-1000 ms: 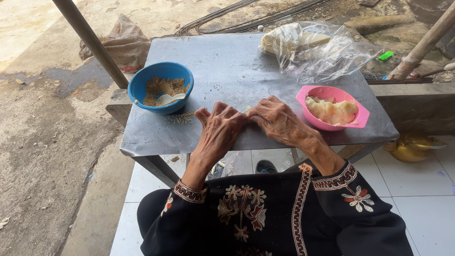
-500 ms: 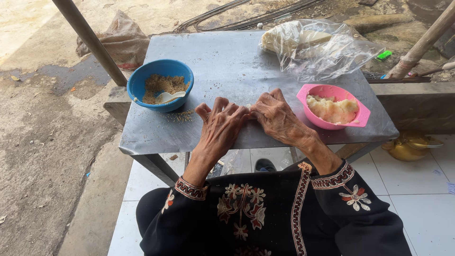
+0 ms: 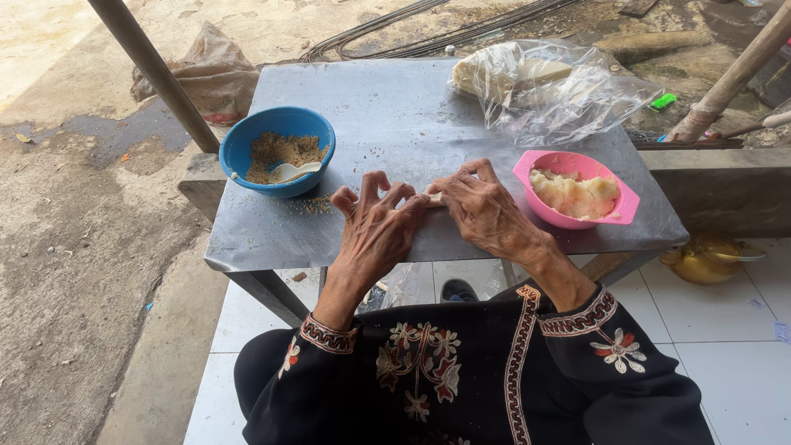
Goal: The person sits at a metal table and assembles samosas by hand. They place a triangular wrapper on the table, add a white filling from a pink bowl, then add a brown crumbly filling from a blue bowl using a spoon, and fold the wrapper into a sealed triangular packet.
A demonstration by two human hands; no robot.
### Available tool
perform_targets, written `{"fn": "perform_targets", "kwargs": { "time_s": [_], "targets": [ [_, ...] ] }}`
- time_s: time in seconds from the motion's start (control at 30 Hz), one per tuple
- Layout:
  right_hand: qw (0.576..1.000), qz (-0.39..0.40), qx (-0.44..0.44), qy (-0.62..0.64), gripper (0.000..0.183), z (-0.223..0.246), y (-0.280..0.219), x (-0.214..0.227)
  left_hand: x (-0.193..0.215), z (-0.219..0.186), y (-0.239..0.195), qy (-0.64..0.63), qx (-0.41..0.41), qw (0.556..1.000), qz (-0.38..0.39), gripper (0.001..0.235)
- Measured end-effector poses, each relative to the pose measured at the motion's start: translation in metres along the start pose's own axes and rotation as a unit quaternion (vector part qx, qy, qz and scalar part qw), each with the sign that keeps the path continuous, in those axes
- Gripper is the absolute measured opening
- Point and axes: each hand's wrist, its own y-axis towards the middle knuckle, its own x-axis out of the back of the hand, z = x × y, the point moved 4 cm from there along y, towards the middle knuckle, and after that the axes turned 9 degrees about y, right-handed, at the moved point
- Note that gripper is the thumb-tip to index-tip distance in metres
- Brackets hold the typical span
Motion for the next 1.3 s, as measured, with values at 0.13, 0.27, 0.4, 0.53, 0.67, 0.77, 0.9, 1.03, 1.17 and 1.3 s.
{"fn": "perform_targets", "kwargs": {
  "time_s": [0.13, 0.27, 0.4, 0.53, 0.67, 0.77, 0.9, 1.03, 1.17, 1.3],
  "targets": [
    [0.997, -0.013, 0.029, -0.071, 0.037, 0.01, -0.004, 0.005, 0.006, 0.0, 0.003, -0.014, 0.014, 0.999, 0.033, 0.028],
    [0.991, 0.038, -0.014, -0.129, 0.04, 0.009, -0.003, 0.0, 0.008, -0.001, 0.005, 0.007, 0.006, 0.999, 0.041, 0.042],
    [0.984, 0.064, -0.037, -0.162, 0.041, 0.005, 0.002, -0.005, 0.009, 0.0, 0.004, 0.001, 0.007, 0.999, 0.037, 0.057],
    [0.981, 0.075, -0.05, -0.17, 0.04, 0.001, 0.004, -0.009, 0.008, 0.0, 0.004, -0.007, 0.011, 0.999, 0.039, 0.058],
    [0.97, 0.125, -0.059, -0.2, 0.052, -0.006, 0.009, -0.015, 0.007, 0.0, 0.006, -0.002, 0.01, 0.999, 0.043, 0.058],
    [0.967, 0.157, -0.08, -0.182, 0.058, -0.012, 0.012, -0.02, 0.002, 0.001, 0.007, -0.004, 0.016, 0.998, 0.058, 0.051],
    [0.97, 0.166, -0.141, -0.112, 0.067, -0.019, 0.012, -0.021, -0.004, 0.007, 0.013, 0.014, 0.022, 0.996, 0.085, 0.04],
    [0.98, 0.112, -0.156, -0.056, 0.071, -0.02, 0.005, -0.017, -0.008, 0.012, 0.023, 0.039, 0.017, 0.994, 0.103, 0.04],
    [0.985, 0.069, -0.054, -0.151, 0.055, -0.015, 0.001, -0.015, -0.013, 0.015, 0.025, 0.021, 0.025, 0.992, 0.119, 0.038],
    [0.986, 0.078, -0.101, -0.109, 0.054, -0.022, 0.0, -0.021, -0.021, 0.018, 0.032, -0.004, 0.03, 0.996, 0.09, 0.042]
  ]
}}
